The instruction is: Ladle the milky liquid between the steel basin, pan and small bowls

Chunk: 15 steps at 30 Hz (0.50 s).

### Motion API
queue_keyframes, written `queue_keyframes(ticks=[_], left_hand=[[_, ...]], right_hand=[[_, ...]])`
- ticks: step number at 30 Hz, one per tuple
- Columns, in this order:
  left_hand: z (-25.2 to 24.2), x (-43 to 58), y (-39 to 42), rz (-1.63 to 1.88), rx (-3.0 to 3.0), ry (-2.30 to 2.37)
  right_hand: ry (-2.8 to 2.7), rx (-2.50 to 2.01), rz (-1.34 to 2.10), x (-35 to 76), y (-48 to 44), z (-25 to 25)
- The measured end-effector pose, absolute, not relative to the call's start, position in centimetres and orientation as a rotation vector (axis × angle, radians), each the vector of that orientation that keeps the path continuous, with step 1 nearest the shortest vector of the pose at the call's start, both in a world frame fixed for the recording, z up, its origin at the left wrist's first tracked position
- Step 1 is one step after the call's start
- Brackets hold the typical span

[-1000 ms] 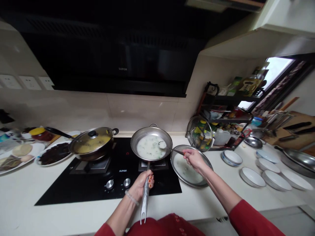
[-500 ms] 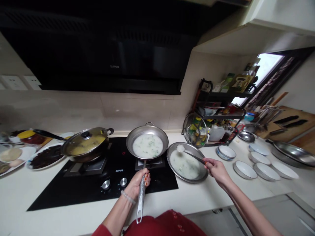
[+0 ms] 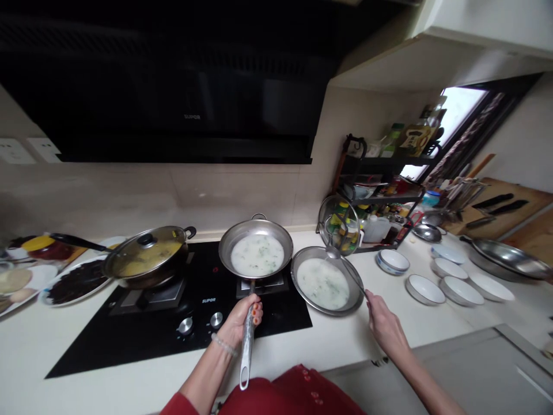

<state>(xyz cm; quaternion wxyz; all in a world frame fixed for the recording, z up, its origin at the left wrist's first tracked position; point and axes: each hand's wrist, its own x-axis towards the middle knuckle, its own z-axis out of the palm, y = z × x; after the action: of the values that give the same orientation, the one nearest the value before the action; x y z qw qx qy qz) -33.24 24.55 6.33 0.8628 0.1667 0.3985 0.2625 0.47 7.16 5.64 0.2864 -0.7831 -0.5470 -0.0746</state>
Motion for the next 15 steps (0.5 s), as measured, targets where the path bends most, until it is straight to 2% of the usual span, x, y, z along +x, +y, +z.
queue_keyframes(ticks=[3, 7, 11, 15], left_hand=[[6.3, -33.2, 24.6, 0.557, 0.344, 0.835], [6.3, -33.1, 24.6, 0.554, 0.337, 0.833], [6.2, -33.1, 24.7, 0.542, 0.338, 0.834], [6.0, -33.1, 24.8, 0.528, 0.344, 0.831]], right_hand=[[-1.019, -2.04, 0.206, 0.0, 7.7, 5.4], [-0.48, -1.705, 0.687, -1.3, 8.7, 6.9], [-0.472, -1.51, 0.824, -3.3, 10.4, 10.8], [-0.743, -1.593, 0.825, -5.8, 13.7, 13.7]])
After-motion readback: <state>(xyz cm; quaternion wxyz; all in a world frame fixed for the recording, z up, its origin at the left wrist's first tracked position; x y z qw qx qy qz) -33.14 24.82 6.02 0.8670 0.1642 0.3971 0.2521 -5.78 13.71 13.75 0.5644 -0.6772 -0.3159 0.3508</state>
